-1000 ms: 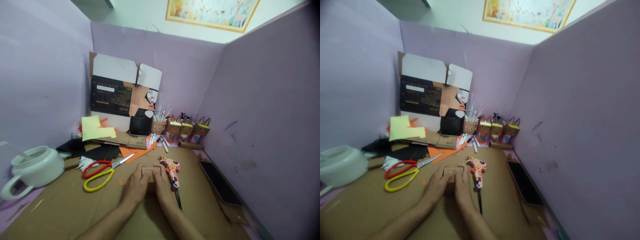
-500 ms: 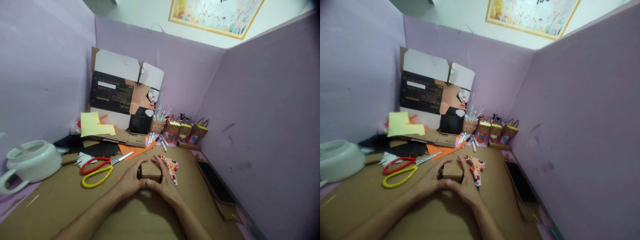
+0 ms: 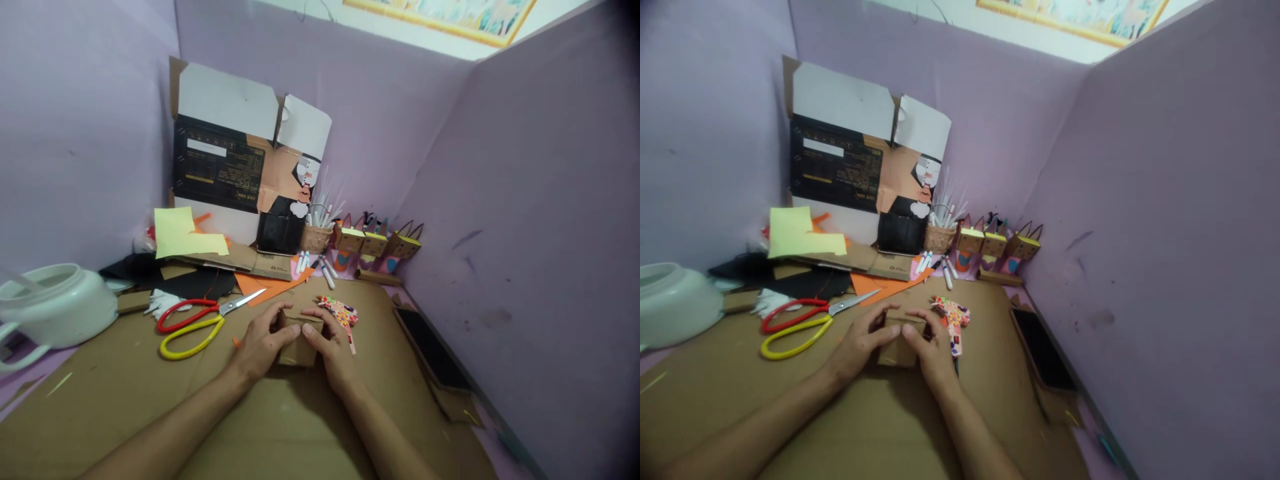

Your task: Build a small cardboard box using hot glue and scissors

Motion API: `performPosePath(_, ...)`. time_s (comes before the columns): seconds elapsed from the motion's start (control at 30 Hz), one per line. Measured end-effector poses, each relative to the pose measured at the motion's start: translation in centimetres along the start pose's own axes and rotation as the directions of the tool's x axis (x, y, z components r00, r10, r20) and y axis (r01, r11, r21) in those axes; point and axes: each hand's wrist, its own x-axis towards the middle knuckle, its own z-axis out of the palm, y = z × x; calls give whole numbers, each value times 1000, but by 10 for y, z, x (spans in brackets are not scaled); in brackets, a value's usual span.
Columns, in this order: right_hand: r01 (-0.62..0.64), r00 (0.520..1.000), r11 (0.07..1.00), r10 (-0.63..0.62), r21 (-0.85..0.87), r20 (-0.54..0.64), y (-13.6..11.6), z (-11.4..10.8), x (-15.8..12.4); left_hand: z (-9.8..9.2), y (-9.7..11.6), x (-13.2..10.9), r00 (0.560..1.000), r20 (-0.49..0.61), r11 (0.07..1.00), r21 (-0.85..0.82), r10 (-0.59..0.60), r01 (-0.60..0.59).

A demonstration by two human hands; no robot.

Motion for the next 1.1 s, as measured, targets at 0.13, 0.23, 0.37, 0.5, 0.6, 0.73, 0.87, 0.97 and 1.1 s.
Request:
performPosePath(0.13, -43, 999, 997, 43, 64, 0, 4, 0, 2, 2, -4, 4, 1000, -12, 999, -20, -26, 26)
performPosePath(0.23, -87, 996, 991, 88, 101, -12, 5, 1, 2, 3, -3, 5, 1000, -14, 999, -38, -23, 22)
performPosePath(0.37, -133, 990, 979, 139, 151, -26, 4, 3, 2, 7, 3, 3, 999, -42, 996, -80, -33, 30)
performPosePath(0.5, -178, 981, 963, 190, 203, -41, 1, 6, 4, 11, 4, 2, 997, -81, 1000, -25, 4, -6)
performPosePath(0.6, -216, 972, 952, 230, 216, -43, -2, 6, 5, 11, 2, 2, 999, -44, 1000, 5, -5, 5)
performPosePath(0.73, -243, 965, 942, 259, 230, -45, -6, 5, 6, 10, 2, 2, 1000, -22, 1000, -15, -11, 11)
performPosePath(0.87, -281, 958, 915, 285, 290, 30, -9, 4, 4, 10, 6, 1, 997, -3, 977, -200, -77, 75)
performPosePath(0.97, -284, 958, 908, 281, 309, 57, -8, 2, 4, 11, 7, 0, 996, -22, 970, -230, -87, 80)
performPosePath(1.1, -150, 988, 968, 152, 201, 4, -8, 0, 4, 10, 4, -1, 996, -31, 980, -183, -81, 74)
